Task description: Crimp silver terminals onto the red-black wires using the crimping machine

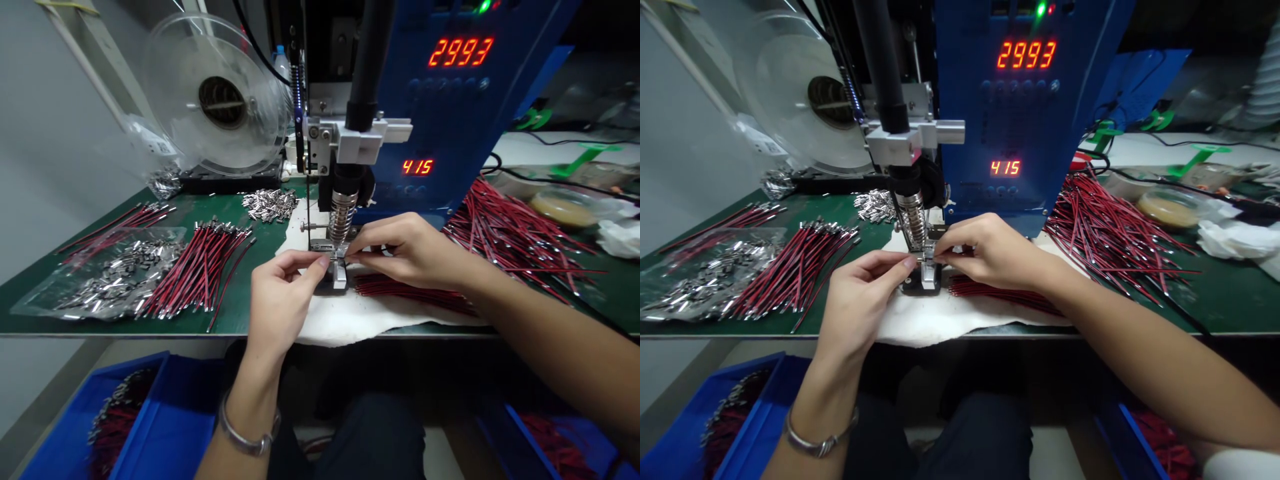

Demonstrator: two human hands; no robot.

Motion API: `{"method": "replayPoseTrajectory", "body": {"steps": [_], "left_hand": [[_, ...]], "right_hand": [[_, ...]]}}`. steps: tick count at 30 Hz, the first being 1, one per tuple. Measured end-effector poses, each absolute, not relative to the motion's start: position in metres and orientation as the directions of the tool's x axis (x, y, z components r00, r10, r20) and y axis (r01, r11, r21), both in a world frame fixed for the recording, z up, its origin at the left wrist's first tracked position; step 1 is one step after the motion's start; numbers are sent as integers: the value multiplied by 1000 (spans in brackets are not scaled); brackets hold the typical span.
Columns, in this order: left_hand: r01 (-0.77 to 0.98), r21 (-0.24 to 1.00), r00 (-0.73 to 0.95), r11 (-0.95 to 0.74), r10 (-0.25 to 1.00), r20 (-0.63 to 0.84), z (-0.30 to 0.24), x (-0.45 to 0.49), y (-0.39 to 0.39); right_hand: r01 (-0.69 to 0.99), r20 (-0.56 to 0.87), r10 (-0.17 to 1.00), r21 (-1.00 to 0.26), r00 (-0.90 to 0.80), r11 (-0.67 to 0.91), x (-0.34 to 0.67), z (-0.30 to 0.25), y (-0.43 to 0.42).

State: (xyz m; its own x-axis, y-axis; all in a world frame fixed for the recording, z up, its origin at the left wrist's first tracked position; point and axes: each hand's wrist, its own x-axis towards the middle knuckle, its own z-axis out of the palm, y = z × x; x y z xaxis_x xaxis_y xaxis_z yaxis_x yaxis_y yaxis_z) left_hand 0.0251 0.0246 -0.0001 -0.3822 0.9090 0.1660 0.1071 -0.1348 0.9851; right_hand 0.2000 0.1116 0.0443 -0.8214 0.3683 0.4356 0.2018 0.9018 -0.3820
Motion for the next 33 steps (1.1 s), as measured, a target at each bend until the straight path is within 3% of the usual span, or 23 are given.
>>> {"method": "replayPoseTrajectory", "body": {"steps": [28,33], "left_hand": [[122,984,-390,-131,905,168,1,26,23],[23,982,-454,-189,873,179,-1,27,25]], "right_hand": [[204,452,364,-364,-814,909,202,43,111],[192,481,343,-335,-807,922,202,42,111]]}}
